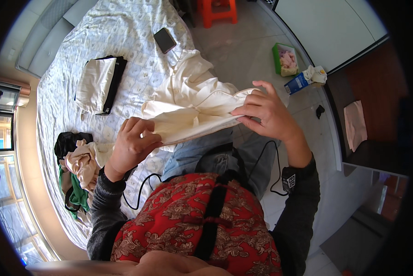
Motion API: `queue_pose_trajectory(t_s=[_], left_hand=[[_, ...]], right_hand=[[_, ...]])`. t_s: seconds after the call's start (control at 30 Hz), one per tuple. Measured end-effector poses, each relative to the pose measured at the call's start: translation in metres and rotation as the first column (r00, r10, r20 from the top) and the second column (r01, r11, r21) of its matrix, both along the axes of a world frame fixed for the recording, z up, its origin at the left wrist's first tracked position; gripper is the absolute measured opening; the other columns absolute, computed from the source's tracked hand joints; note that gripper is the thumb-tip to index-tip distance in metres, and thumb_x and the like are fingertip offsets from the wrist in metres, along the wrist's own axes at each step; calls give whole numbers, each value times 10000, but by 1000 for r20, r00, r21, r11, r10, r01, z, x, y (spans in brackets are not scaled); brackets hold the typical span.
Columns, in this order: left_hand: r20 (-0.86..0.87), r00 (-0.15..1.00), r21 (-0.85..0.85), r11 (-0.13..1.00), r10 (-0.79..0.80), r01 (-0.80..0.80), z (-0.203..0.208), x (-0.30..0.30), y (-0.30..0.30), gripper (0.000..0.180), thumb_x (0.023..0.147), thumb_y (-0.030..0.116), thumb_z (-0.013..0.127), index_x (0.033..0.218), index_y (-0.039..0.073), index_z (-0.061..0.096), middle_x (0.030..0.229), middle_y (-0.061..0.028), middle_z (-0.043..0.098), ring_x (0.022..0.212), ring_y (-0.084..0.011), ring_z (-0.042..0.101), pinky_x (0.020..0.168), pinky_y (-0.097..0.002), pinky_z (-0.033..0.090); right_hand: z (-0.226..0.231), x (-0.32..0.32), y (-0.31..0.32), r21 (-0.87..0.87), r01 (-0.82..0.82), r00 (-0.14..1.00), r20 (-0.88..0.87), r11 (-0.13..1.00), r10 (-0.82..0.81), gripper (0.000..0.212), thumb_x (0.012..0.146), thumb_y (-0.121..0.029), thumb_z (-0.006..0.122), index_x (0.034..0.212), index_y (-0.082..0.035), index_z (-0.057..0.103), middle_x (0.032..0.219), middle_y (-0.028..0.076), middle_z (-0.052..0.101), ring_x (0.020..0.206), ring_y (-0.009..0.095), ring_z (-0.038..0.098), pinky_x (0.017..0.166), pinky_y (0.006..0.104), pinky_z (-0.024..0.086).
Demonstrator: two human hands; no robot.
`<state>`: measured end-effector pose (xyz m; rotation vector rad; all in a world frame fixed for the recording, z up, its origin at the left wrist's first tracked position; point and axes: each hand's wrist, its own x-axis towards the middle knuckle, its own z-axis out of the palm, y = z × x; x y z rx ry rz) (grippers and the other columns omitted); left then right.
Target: The person folds a white shirt on a bed. They button the shirt, lay it flat, fold the sleeves inward, fold the sides, and then fold the shirt in half.
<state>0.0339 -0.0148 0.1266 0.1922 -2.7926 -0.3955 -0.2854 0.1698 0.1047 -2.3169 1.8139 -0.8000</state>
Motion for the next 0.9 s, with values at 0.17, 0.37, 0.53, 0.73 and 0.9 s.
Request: queue_pose_trajectory(t_s=[0.17, 0.37, 0.53, 0.73, 0.9], left_hand=[[-188, 966, 902, 359, -178, 241, 8, 15, 12, 60, 836, 79, 723, 894, 94, 719, 959, -84, 665, 991, -270, 632, 942, -397, 469], [-15, 923, 818, 527, -385, 233, -6, 16, 20, 107, 868, 116, 696, 887, 37, 627, 797, -89, 663, 755, -276, 648, 837, -455, 488], [169, 976, 178, 978, -136, 106, -2, 8, 17, 257, 809, 281, 747, 923, 91, 618, 774, -53, 654, 760, -250, 644, 826, -404, 452], [-169, 983, 120, 991, 71, -51, 66, 21, -24, 141, 683, 207, 781, 787, 144, 712, 772, 20, 652, 874, -222, 513, 862, -385, 389], [-202, 970, 601, 765, -136, 233, 39, -5, -32, 197, 759, 46, 756, 946, 84, 706, 1332, -108, 486, 1247, -308, 488, 1028, -438, 408]], right_hand=[[0, -2, 5, -92, 20, 1000, 15, 996, -19, 245, 686, -71, 765, 907, -165, 715, 790, -23, 583, 816, 168, 581, 1058, 461, 350], [-1, -1, 4, -258, 192, 935, -245, 947, -256, 213, 676, -71, 726, 868, -155, 688, 1047, 14, 590, 1072, 223, 536, 1027, 458, 401], [6, -16, 9, -399, 247, 879, -291, 883, -378, 262, 656, -62, 734, 899, -136, 671, 1065, 19, 588, 1060, 253, 538, 962, 418, 440], [5, -20, 4, -32, 203, 634, 766, 979, -107, 305, 795, -27, 732, 1075, -76, 623, 1051, 44, 627, 1016, 180, 596, 902, 330, 485], [-7, 4, -30, -443, -221, -470, 829, 869, 304, 396, 932, -38, 604, 1319, -56, 523, 1233, 76, 614, 1159, 183, 579, 1007, 327, 461]])
